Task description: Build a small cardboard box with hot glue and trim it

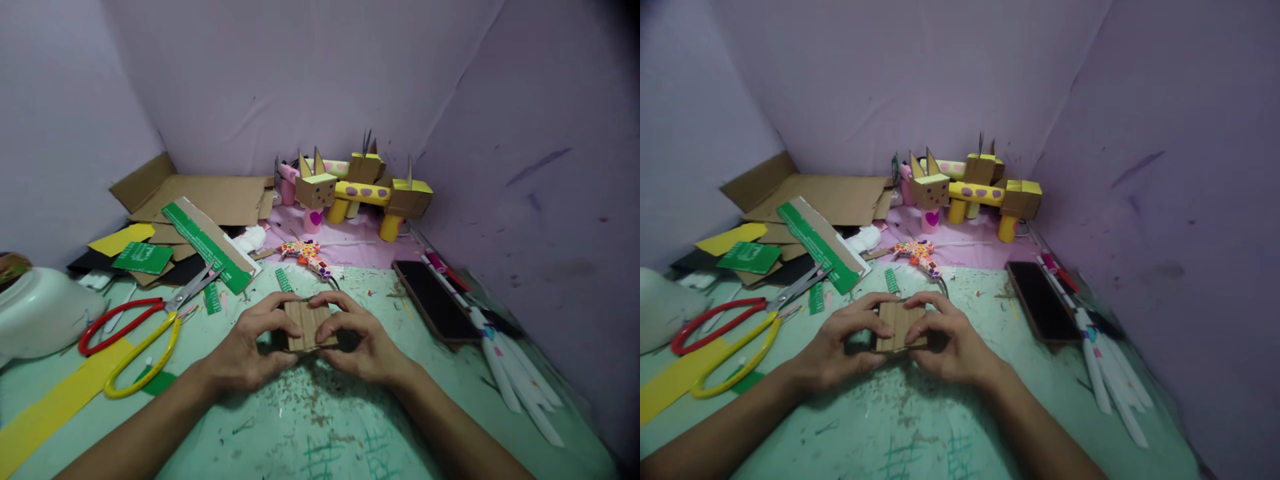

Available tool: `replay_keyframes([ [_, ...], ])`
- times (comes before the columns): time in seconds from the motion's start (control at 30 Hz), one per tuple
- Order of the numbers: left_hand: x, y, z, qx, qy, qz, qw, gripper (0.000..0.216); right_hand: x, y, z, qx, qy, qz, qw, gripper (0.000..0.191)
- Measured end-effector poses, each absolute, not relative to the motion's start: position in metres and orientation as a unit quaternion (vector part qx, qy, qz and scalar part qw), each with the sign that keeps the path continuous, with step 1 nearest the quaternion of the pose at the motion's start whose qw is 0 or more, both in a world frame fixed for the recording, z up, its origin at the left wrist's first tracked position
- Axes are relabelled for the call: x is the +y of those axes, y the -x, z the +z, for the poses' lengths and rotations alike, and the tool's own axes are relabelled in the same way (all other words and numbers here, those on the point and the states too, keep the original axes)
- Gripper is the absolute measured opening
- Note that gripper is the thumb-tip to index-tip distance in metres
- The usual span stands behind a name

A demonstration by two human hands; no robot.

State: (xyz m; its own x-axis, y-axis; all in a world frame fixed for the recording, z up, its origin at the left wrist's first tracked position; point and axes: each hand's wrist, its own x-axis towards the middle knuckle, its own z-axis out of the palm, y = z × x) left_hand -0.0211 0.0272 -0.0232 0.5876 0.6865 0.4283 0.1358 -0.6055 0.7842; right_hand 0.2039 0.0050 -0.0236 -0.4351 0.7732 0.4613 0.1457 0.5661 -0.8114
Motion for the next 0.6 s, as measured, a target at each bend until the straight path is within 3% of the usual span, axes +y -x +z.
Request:
replay_keyframes([
  [0.6, 0.0213, 0.0145, -0.0229, 0.283, -0.813, 0.4, 0.316, 0.023, 0.0023, -0.2021, -0.0232, -0.778, 0.312, 0.331, 0.434, 0.022],
])
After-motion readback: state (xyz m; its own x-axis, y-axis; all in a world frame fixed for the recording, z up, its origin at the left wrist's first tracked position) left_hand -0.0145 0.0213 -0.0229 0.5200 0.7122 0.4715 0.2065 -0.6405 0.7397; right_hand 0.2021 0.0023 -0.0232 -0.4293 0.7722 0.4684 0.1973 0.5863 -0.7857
